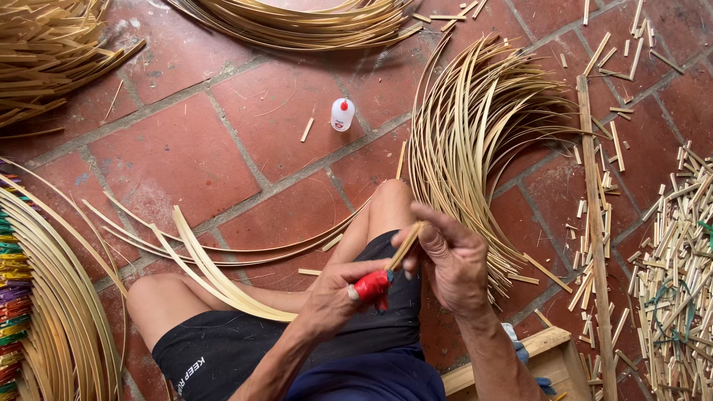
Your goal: The person sits on a tiled floor and repeatedly applies glue to thin bamboo strips, then presses them into a growing circular bundle. The person handles the strips by hand and uses a small glue bottle, working continuously on the same assembly.
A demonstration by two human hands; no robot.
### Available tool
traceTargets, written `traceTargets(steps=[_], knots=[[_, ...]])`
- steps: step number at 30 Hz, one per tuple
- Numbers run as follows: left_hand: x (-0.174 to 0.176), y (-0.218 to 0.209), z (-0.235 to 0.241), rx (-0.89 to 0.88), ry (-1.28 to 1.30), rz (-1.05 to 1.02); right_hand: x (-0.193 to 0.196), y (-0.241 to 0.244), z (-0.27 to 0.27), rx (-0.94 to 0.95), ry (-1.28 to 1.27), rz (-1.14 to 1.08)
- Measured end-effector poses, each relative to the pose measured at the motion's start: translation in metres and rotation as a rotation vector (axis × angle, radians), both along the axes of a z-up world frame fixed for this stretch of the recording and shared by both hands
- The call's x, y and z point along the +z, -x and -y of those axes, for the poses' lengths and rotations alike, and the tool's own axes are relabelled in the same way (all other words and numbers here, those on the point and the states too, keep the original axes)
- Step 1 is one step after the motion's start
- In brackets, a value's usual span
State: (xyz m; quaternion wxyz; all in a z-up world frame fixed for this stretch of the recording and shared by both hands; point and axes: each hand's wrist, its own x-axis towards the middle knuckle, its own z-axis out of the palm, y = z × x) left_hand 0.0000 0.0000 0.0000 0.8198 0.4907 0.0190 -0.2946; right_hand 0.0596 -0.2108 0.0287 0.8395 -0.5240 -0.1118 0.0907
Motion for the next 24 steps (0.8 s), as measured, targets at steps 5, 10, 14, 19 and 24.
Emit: traceTargets(steps=[5, 10, 14, 19, 24], knots=[[-0.023, 0.016, 0.004, -0.016, -0.026, -0.044, 0.008, 0.012, -0.001, 0.093, 0.028, -0.407], [-0.039, 0.050, 0.015, -0.029, 0.100, -0.104, -0.004, 0.032, 0.003, 0.214, 0.011, -0.607], [-0.049, 0.072, 0.018, -0.079, 0.046, -0.157, -0.026, 0.052, 0.004, 0.261, 0.099, -0.740], [-0.051, 0.083, 0.020, -0.087, 0.099, -0.166, -0.037, 0.058, 0.006, 0.308, 0.211, -0.818], [-0.055, 0.084, 0.021, -0.100, 0.095, -0.221, -0.041, 0.054, 0.003, 0.380, 0.192, -0.811]])
